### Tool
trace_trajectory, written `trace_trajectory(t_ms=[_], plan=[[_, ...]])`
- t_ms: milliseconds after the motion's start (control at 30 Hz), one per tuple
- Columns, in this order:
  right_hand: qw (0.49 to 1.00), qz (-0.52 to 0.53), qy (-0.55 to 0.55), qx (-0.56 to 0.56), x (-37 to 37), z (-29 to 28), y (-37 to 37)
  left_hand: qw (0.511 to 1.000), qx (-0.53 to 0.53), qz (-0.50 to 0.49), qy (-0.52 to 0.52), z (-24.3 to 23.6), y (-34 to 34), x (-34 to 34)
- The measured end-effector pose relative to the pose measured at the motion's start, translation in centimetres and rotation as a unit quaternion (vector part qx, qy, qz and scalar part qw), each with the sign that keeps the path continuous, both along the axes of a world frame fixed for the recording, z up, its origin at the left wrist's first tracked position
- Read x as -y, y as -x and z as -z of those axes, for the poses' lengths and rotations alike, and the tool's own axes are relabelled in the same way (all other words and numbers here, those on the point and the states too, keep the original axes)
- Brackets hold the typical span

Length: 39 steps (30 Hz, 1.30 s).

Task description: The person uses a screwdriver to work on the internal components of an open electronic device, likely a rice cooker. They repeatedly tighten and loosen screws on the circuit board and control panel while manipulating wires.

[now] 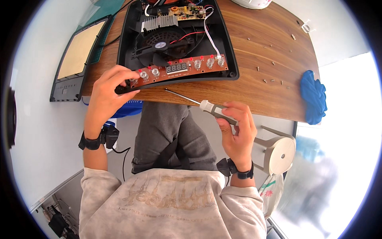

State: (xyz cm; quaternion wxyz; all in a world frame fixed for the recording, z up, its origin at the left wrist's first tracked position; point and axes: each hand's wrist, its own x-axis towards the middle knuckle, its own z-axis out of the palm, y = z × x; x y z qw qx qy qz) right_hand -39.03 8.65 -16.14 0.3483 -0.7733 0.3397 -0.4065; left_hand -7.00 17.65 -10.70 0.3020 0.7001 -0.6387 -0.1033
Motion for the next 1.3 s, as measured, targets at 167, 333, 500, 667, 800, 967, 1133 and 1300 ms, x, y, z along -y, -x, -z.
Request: trace_trajectory(t_ms=[167, 333, 500, 667, 800, 967, 1133, 1300], plan=[[0.995, 0.002, -0.04, 0.09, -0.4, -0.2, -0.4, 1.0, 0.03, 0.004, -0.007, 0.5, 0.1, -0.2], [0.983, -0.014, -0.107, 0.151, -0.6, -0.5, 0.6, 0.997, 0.067, 0.021, 0.023, 0.7, 0.1, -0.1], [0.949, 0.027, -0.224, 0.218, -0.6, -0.4, 0.7, 0.995, 0.069, -0.003, 0.075, -0.4, 1.7, -1.0], [0.924, -0.003, -0.282, 0.258, -0.4, -0.5, 0.0, 0.975, -0.208, 0.041, 0.068, -0.3, 3.7, -1.8], [0.923, -0.018, -0.278, 0.267, -0.6, -0.8, -0.6, 0.931, -0.36, 0.054, 0.026, -0.2, 3.7, -1.7], [0.926, -0.017, -0.277, 0.255, -1.0, -1.3, -0.9, 0.903, -0.428, 0.037, 0.002, -0.3, 3.7, -1.7], [0.925, -0.02, -0.275, 0.261, -1.0, -1.5, -1.2, 0.89, -0.455, 0.017, -0.01, -1.2, 4.0, -1.1], [0.931, -0.011, -0.242, 0.271, 0.3, -2.5, -0.7, 0.936, -0.348, 0.041, 0.026, -2.4, 2.8, 0.1]])
